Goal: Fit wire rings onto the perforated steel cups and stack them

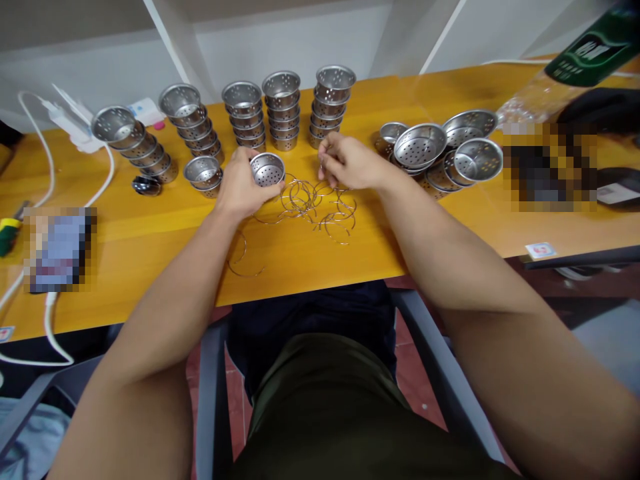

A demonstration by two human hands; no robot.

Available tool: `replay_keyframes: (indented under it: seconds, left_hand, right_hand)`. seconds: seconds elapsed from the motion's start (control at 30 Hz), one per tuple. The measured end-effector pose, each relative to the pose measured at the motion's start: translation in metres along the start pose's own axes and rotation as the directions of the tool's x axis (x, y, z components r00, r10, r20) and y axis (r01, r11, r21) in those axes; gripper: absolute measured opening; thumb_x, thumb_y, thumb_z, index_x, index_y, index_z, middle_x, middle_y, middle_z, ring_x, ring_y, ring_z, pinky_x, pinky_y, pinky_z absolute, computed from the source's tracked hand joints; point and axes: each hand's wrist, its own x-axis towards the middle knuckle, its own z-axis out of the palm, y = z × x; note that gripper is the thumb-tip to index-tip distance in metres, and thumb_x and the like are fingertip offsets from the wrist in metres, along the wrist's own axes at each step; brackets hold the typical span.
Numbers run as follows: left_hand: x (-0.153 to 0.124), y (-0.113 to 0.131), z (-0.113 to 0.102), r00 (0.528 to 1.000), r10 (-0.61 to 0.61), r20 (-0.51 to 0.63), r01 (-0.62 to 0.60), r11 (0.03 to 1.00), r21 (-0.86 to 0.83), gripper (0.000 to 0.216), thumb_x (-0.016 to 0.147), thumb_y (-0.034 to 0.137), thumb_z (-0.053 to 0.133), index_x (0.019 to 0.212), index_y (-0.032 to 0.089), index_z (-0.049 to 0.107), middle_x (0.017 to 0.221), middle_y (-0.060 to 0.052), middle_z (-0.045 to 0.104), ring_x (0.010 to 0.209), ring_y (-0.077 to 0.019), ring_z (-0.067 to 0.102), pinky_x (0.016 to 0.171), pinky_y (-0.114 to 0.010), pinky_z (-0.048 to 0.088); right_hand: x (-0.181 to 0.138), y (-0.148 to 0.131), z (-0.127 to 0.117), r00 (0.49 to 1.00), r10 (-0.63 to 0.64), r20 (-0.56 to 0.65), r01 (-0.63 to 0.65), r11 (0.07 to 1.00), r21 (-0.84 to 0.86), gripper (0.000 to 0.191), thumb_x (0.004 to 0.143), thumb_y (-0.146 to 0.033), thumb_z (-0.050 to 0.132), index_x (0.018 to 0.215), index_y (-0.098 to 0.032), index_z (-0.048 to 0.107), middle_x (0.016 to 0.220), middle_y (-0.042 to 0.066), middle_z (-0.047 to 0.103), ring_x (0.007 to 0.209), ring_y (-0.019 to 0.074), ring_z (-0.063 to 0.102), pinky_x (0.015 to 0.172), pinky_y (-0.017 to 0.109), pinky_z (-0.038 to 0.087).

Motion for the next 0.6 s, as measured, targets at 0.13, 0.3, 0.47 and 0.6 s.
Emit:
replay_keyframes:
  seconds: [0.13, 0.3, 0.47, 0.6]
  left_hand:
    - [-0.001, -0.001, -0.001, 1.000, 0.001, -0.008, -0.001, 1.000, 0.012, 0.081, 0.064, 0.037, 0.120, 0.125, 0.027, 0.067, 0.134, -0.014, 0.082, 0.138, -0.0495, 0.080, 0.138, -0.070, 0.062]
    - [-0.001, 0.004, -0.003, 1.000, -0.029, 0.005, 0.028, 0.999, 0.036, 0.083, 0.065, 0.034, 0.119, 0.127, 0.026, 0.066, 0.136, -0.015, 0.081, 0.139, -0.0520, 0.080, 0.138, -0.074, 0.060]
    - [0.001, 0.006, -0.003, 0.998, -0.057, 0.011, 0.056, 0.998, 0.039, 0.082, 0.065, 0.031, 0.119, 0.127, 0.025, 0.066, 0.137, -0.017, 0.080, 0.143, -0.0534, 0.079, 0.139, -0.074, 0.059]
    - [0.001, 0.001, -0.002, 0.999, -0.031, -0.007, 0.031, 0.999, 0.018, 0.086, 0.064, 0.031, 0.119, 0.129, 0.026, 0.064, 0.135, -0.015, 0.082, 0.141, -0.0531, 0.080, 0.137, -0.074, 0.061]
  right_hand:
    - [0.008, 0.004, 0.006, 0.997, 0.002, -0.076, 0.005, 0.995, 0.097, 0.046, 0.132, -0.034, 0.038, 0.173, -0.020, 0.050, 0.144, 0.017, 0.089, 0.106, 0.0291, 0.090, 0.099, 0.046, 0.071]
    - [0.013, 0.006, 0.007, 0.992, -0.017, -0.127, 0.031, 0.993, 0.114, 0.052, 0.127, -0.028, 0.059, 0.177, -0.016, 0.055, 0.147, 0.019, 0.088, 0.112, 0.0312, 0.090, 0.104, 0.048, 0.074]
    - [0.012, 0.006, 0.008, 0.990, -0.010, -0.137, 0.030, 0.989, 0.145, 0.043, 0.128, -0.036, 0.063, 0.165, -0.016, 0.074, 0.143, 0.019, 0.090, 0.112, 0.0333, 0.091, 0.105, 0.052, 0.078]
    - [0.011, 0.003, 0.008, 0.986, -0.006, -0.168, 0.027, 0.992, 0.126, 0.049, 0.129, -0.050, 0.060, 0.160, -0.018, 0.080, 0.144, 0.019, 0.090, 0.111, 0.0340, 0.091, 0.105, 0.053, 0.078]
